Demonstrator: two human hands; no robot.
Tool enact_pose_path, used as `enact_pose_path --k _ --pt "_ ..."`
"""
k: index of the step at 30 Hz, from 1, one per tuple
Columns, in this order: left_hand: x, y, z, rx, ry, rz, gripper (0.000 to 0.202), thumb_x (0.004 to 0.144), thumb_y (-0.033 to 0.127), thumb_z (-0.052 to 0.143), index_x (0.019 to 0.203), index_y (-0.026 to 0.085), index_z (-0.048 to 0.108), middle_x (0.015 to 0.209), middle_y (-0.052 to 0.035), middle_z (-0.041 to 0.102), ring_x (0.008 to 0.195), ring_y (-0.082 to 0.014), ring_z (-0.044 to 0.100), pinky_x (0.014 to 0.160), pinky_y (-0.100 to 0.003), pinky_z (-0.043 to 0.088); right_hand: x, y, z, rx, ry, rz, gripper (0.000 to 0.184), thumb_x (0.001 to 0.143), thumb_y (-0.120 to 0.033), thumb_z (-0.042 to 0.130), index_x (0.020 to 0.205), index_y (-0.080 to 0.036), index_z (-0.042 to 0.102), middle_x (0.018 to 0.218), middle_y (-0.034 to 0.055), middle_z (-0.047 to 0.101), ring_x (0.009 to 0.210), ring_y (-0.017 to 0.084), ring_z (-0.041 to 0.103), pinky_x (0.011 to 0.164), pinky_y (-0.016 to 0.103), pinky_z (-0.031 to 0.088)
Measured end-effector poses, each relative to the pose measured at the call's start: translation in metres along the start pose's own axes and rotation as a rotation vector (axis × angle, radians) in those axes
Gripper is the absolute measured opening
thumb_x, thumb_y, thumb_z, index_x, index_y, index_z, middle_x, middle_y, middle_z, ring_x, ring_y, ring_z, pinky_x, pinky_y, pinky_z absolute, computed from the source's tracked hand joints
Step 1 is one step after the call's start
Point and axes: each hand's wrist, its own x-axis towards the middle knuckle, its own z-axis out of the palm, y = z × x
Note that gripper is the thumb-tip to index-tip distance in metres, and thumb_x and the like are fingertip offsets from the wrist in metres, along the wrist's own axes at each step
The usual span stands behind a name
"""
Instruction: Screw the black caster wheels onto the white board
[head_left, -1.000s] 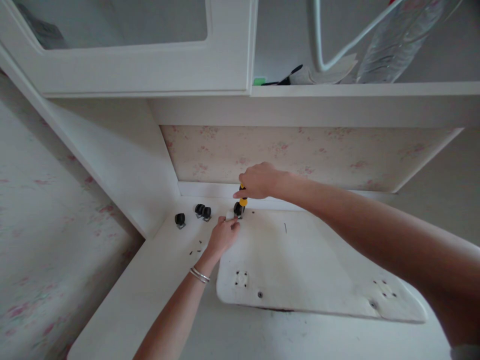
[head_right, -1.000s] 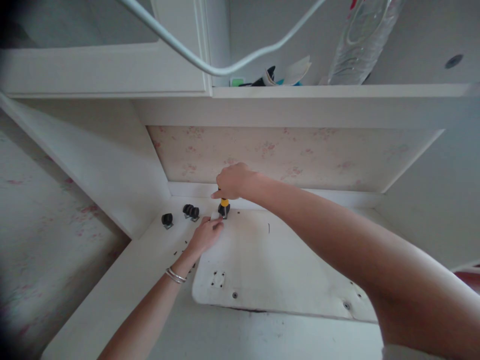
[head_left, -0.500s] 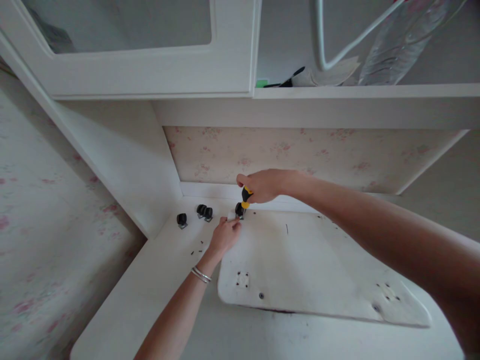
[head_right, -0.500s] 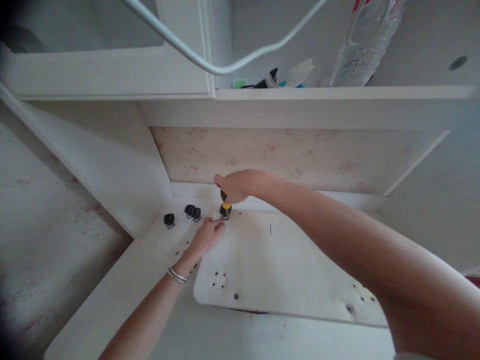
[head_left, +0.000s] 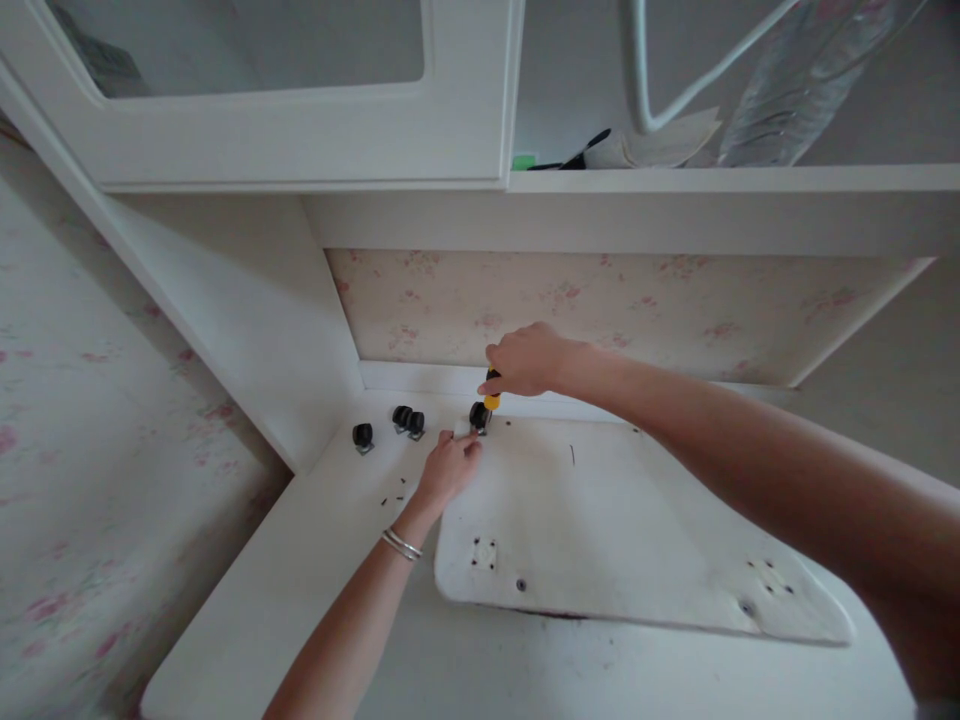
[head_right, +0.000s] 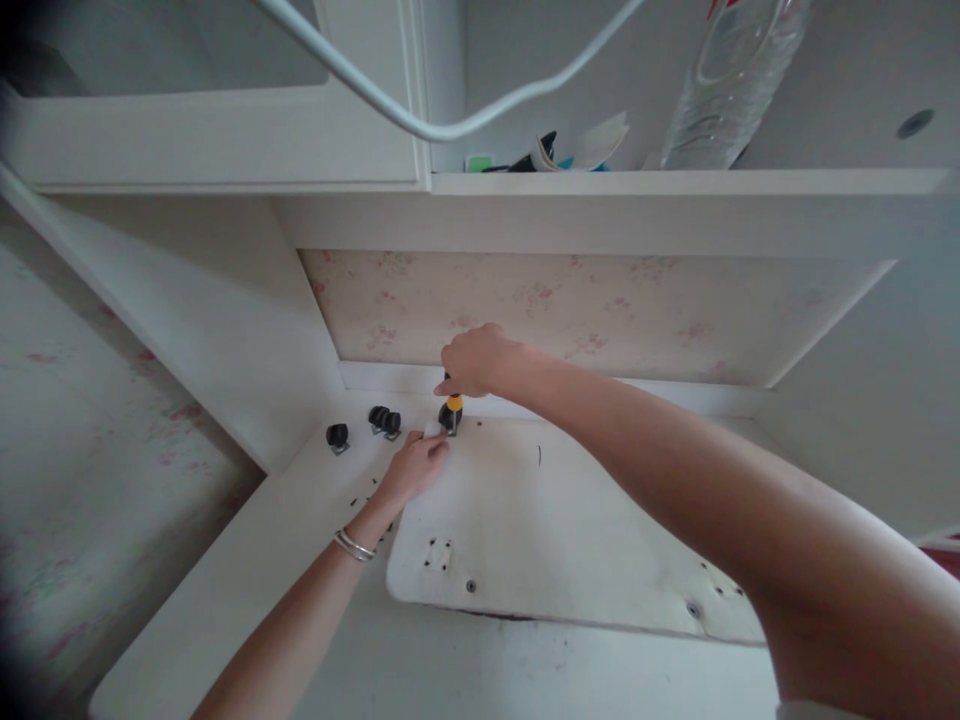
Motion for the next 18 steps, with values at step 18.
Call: enact_pose_path --k 18 --pt "0.0013 -0.0011 0.0009 0.011 0.004 -0.015 0.041 0.097 0.037 0.041 0.127 0.028 0.068 0.112 -0.0096 0.067 0.093 -0.022 0.067 0.094 -0.031 0.046 -0.0005 0.0047 0.0017 0.045 -0.049 -0.079 0.055 0.087 -0.047 0.061 0.136 -0.023 0.051 0.107 0.0143 0.073 0.09 0.028 0.069 0.069 0.035 0.047"
